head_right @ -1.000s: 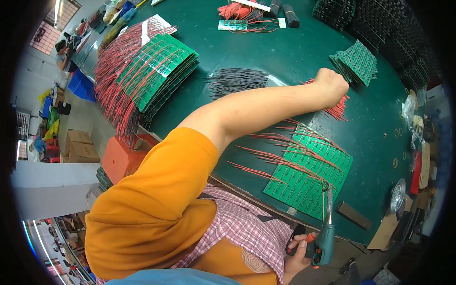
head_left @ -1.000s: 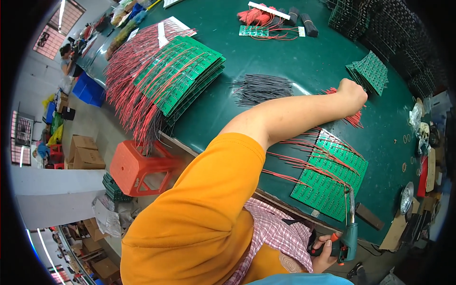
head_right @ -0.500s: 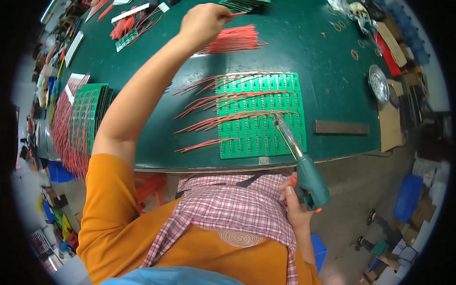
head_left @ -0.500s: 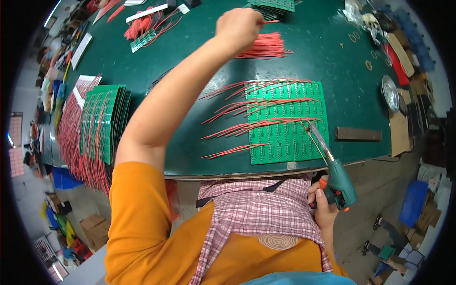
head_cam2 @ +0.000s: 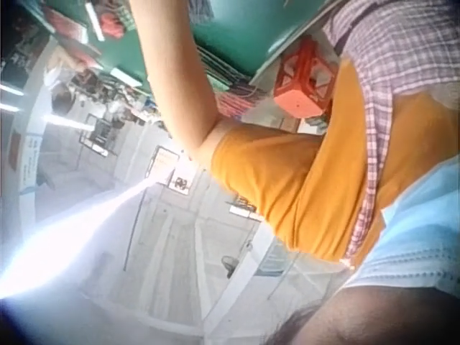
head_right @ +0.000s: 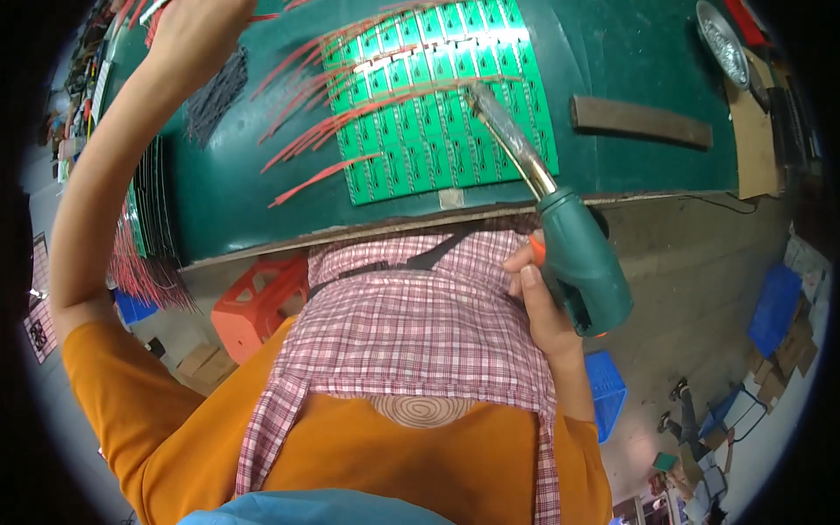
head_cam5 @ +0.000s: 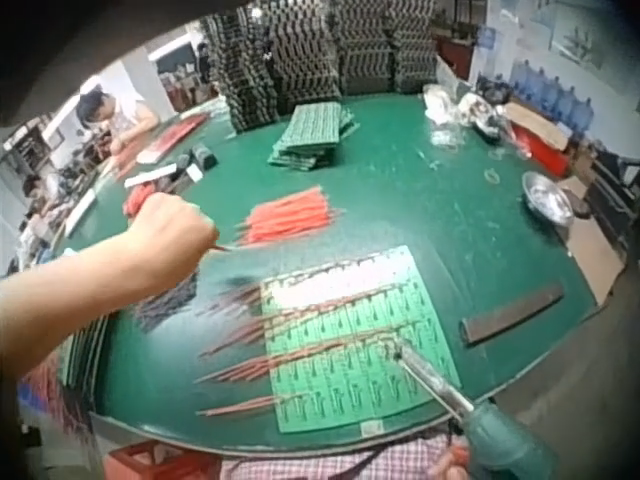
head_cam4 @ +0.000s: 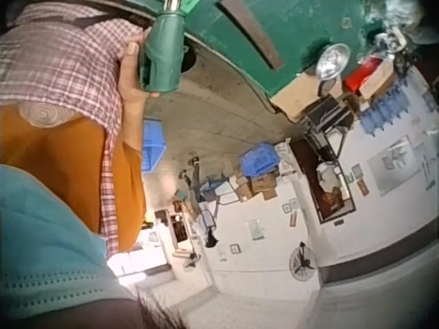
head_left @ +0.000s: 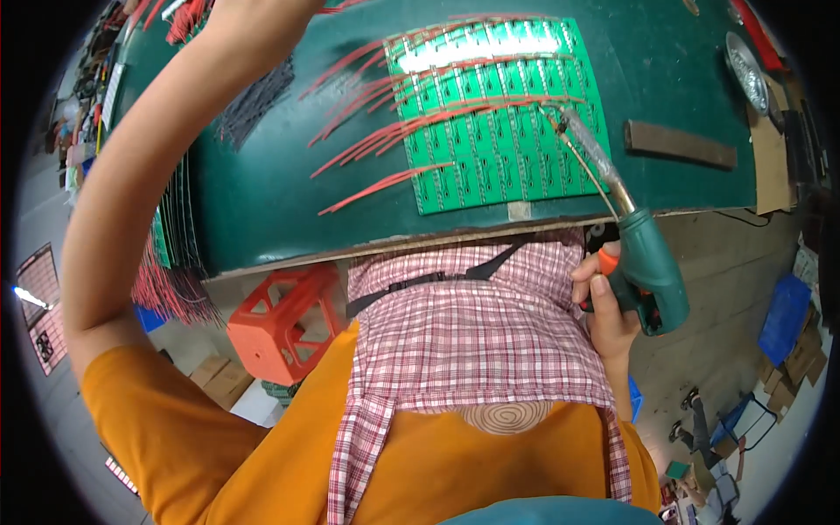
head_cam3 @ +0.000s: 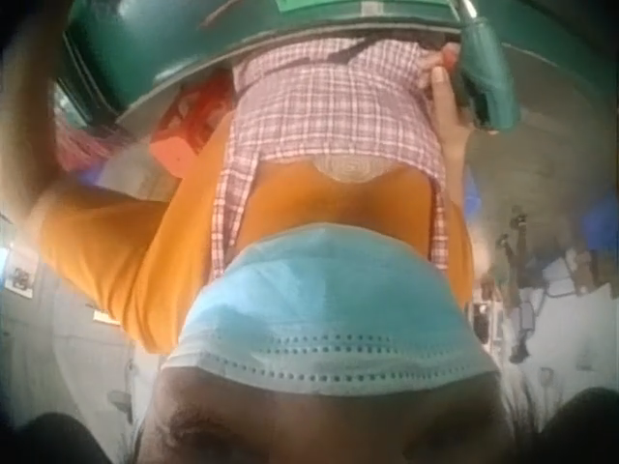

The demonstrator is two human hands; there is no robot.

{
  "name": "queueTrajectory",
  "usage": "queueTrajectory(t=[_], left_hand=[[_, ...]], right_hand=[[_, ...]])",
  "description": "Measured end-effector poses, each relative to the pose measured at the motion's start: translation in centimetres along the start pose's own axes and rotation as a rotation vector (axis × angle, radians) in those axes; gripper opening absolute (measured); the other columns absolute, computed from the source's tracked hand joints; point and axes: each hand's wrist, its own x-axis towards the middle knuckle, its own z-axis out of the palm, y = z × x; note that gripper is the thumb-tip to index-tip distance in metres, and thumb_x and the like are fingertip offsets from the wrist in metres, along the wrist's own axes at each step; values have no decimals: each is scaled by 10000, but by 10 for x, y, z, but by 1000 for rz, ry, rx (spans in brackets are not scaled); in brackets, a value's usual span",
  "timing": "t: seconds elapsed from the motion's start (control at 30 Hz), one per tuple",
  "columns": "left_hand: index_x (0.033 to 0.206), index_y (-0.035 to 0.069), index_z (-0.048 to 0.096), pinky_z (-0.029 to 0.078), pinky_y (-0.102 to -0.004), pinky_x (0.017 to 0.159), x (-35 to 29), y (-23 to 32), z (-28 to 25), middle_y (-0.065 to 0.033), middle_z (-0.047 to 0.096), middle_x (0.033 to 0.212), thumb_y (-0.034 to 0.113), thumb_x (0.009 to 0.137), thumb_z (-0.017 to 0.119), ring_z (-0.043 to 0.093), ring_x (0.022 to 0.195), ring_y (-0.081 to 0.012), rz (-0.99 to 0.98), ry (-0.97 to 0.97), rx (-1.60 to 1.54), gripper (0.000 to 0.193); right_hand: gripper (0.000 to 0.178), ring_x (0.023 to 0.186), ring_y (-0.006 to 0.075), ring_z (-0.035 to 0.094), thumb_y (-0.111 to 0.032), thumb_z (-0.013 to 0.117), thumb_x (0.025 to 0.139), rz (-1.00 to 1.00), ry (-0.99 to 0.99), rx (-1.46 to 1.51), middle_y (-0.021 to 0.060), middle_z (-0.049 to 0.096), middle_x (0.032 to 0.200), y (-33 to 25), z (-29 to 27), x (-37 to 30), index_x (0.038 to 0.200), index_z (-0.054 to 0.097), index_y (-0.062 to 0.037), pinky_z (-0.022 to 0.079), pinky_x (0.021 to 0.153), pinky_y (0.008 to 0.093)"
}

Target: Soldering red and black wires onto green printed circuit boards (PCBs) at an assembly station.

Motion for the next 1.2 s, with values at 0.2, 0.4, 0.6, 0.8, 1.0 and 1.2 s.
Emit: queueTrajectory(t=[0.2, 0.4, 0.6, 0.8, 1.0, 1.2], left_hand=[[715, 216, 687, 326, -329, 554, 10, 21, 61, 60, 634, 709, 241, 790, 566, 573, 700, -140, -27, -1344, 1336, 145], [730, 217, 681, 342, -338, 609, -8, 19, 56, 50, 625, 711, 250, 786, 555, 580, 742, -148, -14, -1152, 1322, 142], [907, 86, 685, 497, -373, 636, 8, 87, 7, -96, 652, 866, 33, 808, 543, 629, 765, -290, -524, -465, 705, 181], [864, 56, 675, 461, -305, 588, -12, 166, 71, -45, 628, 730, -15, 695, 656, 573, 654, -205, -364, -106, 364, 185], [821, 100, 648, 420, -312, 636, -24, 168, 101, 18, 575, 706, 128, 677, 658, 557, 691, -161, -298, 60, 447, 147], [808, 90, 626, 419, -303, 617, -29, 169, 113, 4, 546, 712, 111, 683, 650, 548, 669, -160, -279, 69, 415, 130]], right_hand=[[319, 577, 122, 490, -55, 509, 866, -21, 5, -10, 126, 587, 805, 1, 1, 3, 1171, 435, 3, 433, 528, 256], [313, 583, 121, 496, -76, 517, 871, -20, -40, -32, 126, 587, 810, 3, -6, -9, 1164, 442, 5, 436, 530, 255], [340, 586, 118, 498, -119, 551, 862, 73, -48, 24, 136, 589, 817, 5, -11, -18, 1163, 451, 4, 439, 537, 257], [369, 584, 120, 505, -170, 556, 865, 99, -182, -69, 141, 600, 827, 3, -13, -18, 1178, 456, -2, 451, 568, 265], [348, 583, 107, 509, -238, 567, 867, 163, -213, -103, 96, 600, 797, 0, -12, -19, 1096, 517, 20, 442, 565, 261], [152, 752, 155, 611, -95, 603, 848, 206, -317, -221, 81, 655, 865, 6, -24, -21, 967, 614, -1, 491, 673, 261]])
